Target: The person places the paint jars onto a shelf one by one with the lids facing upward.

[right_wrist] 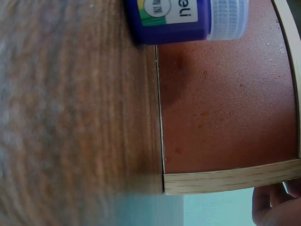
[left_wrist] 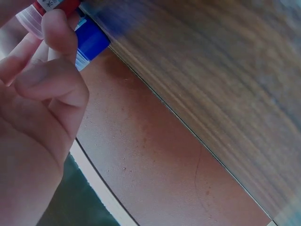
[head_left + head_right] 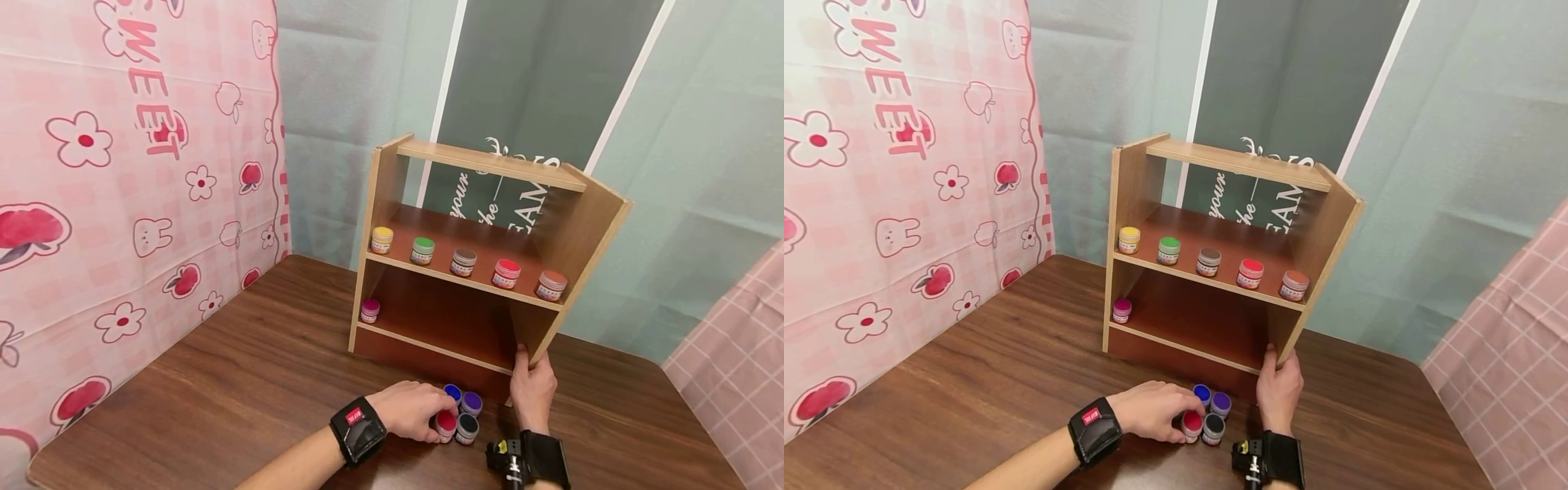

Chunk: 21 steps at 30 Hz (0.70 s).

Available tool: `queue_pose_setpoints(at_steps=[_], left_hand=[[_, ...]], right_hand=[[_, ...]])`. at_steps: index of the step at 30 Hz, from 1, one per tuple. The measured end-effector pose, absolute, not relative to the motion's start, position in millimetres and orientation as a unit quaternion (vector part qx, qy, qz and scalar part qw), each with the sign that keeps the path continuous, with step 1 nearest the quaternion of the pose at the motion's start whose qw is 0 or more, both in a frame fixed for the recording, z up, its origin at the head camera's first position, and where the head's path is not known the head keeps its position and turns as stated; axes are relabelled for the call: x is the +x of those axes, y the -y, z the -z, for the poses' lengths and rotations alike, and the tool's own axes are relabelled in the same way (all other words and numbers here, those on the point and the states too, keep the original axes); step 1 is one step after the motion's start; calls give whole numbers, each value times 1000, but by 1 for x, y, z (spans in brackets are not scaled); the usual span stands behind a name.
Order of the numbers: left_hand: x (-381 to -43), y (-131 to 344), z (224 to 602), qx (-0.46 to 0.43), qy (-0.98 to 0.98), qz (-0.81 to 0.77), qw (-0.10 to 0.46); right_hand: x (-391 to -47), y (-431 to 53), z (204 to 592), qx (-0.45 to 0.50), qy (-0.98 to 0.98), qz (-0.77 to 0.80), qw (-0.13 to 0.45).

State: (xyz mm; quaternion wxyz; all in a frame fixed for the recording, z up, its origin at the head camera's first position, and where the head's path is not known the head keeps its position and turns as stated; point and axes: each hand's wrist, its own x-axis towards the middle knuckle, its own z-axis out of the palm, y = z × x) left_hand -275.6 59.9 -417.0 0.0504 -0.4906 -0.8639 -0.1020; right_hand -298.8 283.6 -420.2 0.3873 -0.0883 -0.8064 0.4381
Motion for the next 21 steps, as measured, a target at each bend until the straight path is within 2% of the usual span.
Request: queue_pose_setpoints(at_steps=[21], left_hand=[[-273, -60, 419, -470, 877, 84, 57]], right_hand=[[-299, -284, 420, -87, 808, -440, 382]])
